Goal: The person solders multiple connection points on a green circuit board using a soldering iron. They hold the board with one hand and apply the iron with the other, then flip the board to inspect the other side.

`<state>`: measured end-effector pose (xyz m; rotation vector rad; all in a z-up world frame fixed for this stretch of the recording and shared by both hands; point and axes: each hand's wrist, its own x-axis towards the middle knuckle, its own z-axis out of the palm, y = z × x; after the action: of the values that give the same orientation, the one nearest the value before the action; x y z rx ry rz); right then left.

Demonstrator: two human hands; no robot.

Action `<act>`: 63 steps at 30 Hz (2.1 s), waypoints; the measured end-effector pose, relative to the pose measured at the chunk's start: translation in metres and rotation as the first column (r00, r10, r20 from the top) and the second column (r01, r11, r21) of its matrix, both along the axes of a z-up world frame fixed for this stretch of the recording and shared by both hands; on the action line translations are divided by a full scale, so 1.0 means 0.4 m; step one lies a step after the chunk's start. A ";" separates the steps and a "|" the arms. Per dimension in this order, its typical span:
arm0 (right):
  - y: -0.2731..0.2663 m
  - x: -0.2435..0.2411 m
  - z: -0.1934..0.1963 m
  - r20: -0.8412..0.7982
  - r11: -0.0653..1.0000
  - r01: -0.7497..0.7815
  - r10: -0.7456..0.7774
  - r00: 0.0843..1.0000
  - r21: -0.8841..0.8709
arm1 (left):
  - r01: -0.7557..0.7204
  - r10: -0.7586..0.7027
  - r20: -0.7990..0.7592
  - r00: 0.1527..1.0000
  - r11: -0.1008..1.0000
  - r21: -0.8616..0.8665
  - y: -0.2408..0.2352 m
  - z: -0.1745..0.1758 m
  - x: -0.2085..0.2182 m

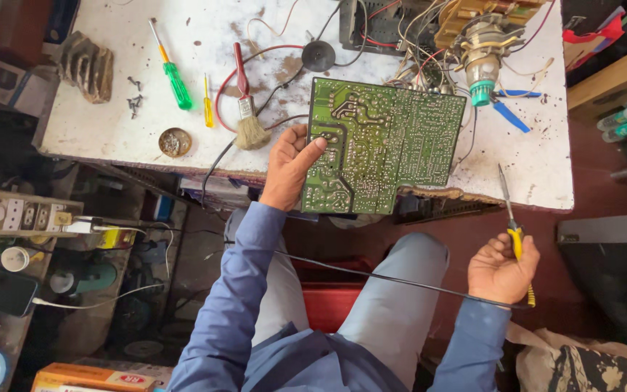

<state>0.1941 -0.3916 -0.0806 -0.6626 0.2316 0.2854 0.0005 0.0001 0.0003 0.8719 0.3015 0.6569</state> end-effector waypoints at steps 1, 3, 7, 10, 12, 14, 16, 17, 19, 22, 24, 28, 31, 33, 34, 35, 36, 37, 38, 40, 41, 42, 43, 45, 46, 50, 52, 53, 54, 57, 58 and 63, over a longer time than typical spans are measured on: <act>0.017 -0.004 0.012 0.011 0.999 0.028 -0.028 1.000 -0.016 | -0.008 0.008 0.001 1.000 1.000 0.001 0.001 0.001 0.001; 0.047 -0.026 0.043 0.029 0.999 0.045 -0.045 0.999 -0.017 | -0.014 0.014 0.012 1.000 1.000 -0.007 -0.001 0.002 -0.001; 0.108 -0.086 0.124 0.042 0.997 -0.061 0.059 0.997 0.044 | -0.023 0.023 0.009 1.000 1.000 -0.017 -0.004 0.007 0.001; 0.194 -0.146 0.172 0.238 0.988 -0.086 0.116 0.964 -0.131 | -0.020 0.020 0.006 1.000 1.000 -0.007 -0.005 0.014 0.001; 0.256 -0.184 0.206 0.370 0.952 -0.068 0.182 0.911 -0.299 | -0.010 0.011 0.029 1.000 1.000 -0.008 -0.008 0.015 0.001; 0.309 -0.213 0.244 0.431 0.893 -0.064 0.277 0.859 -0.446 | -0.002 0.003 0.051 0.999 1.000 -0.009 -0.008 0.015 0.000; 0.351 -0.236 0.281 0.502 0.863 -0.062 0.349 0.792 -0.502 | 0.008 -0.008 0.073 0.997 1.000 -0.012 -0.008 0.014 -0.001; 0.371 -0.244 0.297 0.532 0.846 -0.057 0.384 0.755 -0.530 | 0.008 -0.008 0.068 0.998 1.000 -0.007 -0.006 0.012 -0.001; 0.404 -0.255 0.321 0.570 0.826 -0.008 0.395 0.721 -0.563 | 0.014 -0.014 0.058 0.998 1.000 -0.001 -0.004 0.008 -0.002; 0.439 -0.260 0.341 0.600 0.820 0.032 0.391 0.698 -0.571 | 0.001 -0.002 0.031 1.000 1.000 0.026 0.000 0.002 0.000; 0.450 -0.258 0.349 0.606 0.824 0.032 0.389 0.694 -0.565 | 0.004 -0.004 0.038 0.999 1.000 0.018 -0.002 0.000 0.003; 0.485 -0.252 0.350 0.569 0.833 0.005 0.373 0.733 -0.553 | -0.003 0.002 0.026 1.000 0.999 0.049 0.000 0.008 0.000; 0.501 -0.238 0.330 0.500 0.875 -0.057 0.326 0.803 -0.480 | 0.003 -0.004 0.028 1.000 1.000 0.028 -0.001 0.000 -0.004; 0.508 -0.231 0.318 0.447 0.902 -0.101 0.302 0.842 -0.420 | -0.004 0.003 0.033 0.999 0.999 0.039 -0.002 -0.001 -0.003; 0.511 -0.227 0.313 0.419 0.909 -0.120 0.298 0.858 -0.400 | -0.009 0.008 0.036 0.999 0.999 0.046 0.000 -0.001 -0.002; 0.513 -0.224 0.308 0.390 0.915 -0.139 0.294 0.873 -0.380 | -0.012 0.010 0.042 0.999 0.998 0.056 0.003 0.000 0.000; 0.512 -0.222 0.302 0.356 0.924 -0.158 0.287 0.889 -0.350 | -0.015 0.012 0.045 0.999 0.998 0.062 0.002 -0.002 -0.001; 0.512 -0.220 0.296 0.322 0.932 -0.175 0.280 0.904 -0.318 | -0.018 0.015 0.049 0.999 0.997 0.069 0.003 -0.004 -0.001; 0.511 -0.219 0.289 0.288 0.939 -0.190 0.273 0.918 -0.286 | -0.012 0.009 0.048 0.999 0.998 0.066 0.004 -0.006 -0.002; 0.512 -0.221 0.275 0.240 0.950 -0.187 0.249 0.938 -0.251 | 0.002 -0.004 0.045 0.999 0.998 0.059 0.006 -0.010 -0.002; 0.512 -0.222 0.268 0.215 0.955 -0.185 0.236 0.948 -0.234 | -0.001 -0.002 0.049 0.999 0.998 0.064 0.007 -0.011 -0.001; 0.514 -0.224 0.262 0.198 0.959 -0.187 0.230 0.953 -0.214 | -0.004 0.000 0.052 0.999 0.998 0.069 0.007 -0.013 -0.001; 0.517 -0.226 0.256 0.180 0.963 -0.189 0.224 0.958 -0.194 | -0.006 0.002 0.054 0.999 0.997 0.075 0.005 -0.015 -0.002; 0.523 -0.232 0.253 0.178 0.969 -0.178 0.209 0.962 -0.173 | 0.000 -0.004 0.056 0.998 0.997 0.072 0.006 -0.012 -0.003; 0.528 -0.238 0.254 0.192 0.971 -0.167 0.200 0.961 -0.174 | 0.003 -0.007 0.057 0.998 0.997 0.071 0.006 -0.010 -0.003; 0.534 -0.268 0.269 0.365 0.939 -0.073 0.201 0.909 -0.336 | 0.002 -0.008 0.073 0.997 0.997 0.076 0.006 -0.008 -0.002; 0.539 -0.285 0.281 0.483 0.906 0.009 0.218 0.848 -0.424 | -0.002 -0.003 0.065 0.998 0.997 0.083 0.007 -0.010 -0.002; 0.539 -0.293 0.286 0.537 0.885 0.055 0.230 0.812 -0.462 | -0.005 -0.001 0.064 0.998 0.996 0.092 0.008 -0.012 -0.001; 0.536 -0.299 0.291 0.558 0.875 0.068 0.244 0.793 -0.479 | -0.008 0.002 0.063 0.998 0.995 0.100 0.008 -0.015 0.000; 0.518 -0.310 0.300 0.579 0.867 0.101 0.234 0.781 -0.487 | 0.003 -0.010 0.075 0.997 0.996 0.091 0.001 -0.019 -0.005; 0.509 -0.308 0.301 0.558 0.883 0.104 0.194 0.807 -0.458 | 0.007 -0.014 0.084 0.996 0.996 0.089 0.006 -0.016 -0.004; 0.372 -0.243 0.256 0.324 0.997 -0.019 0.044 0.945 -0.078 | -0.006 -0.004 0.096 0.995 0.994 0.108 0.006 -0.016 -0.002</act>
<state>0.0969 -0.2426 0.0219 -0.7767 -0.0866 0.1941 -0.0003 0.0026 -0.0060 0.9409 0.1813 0.7190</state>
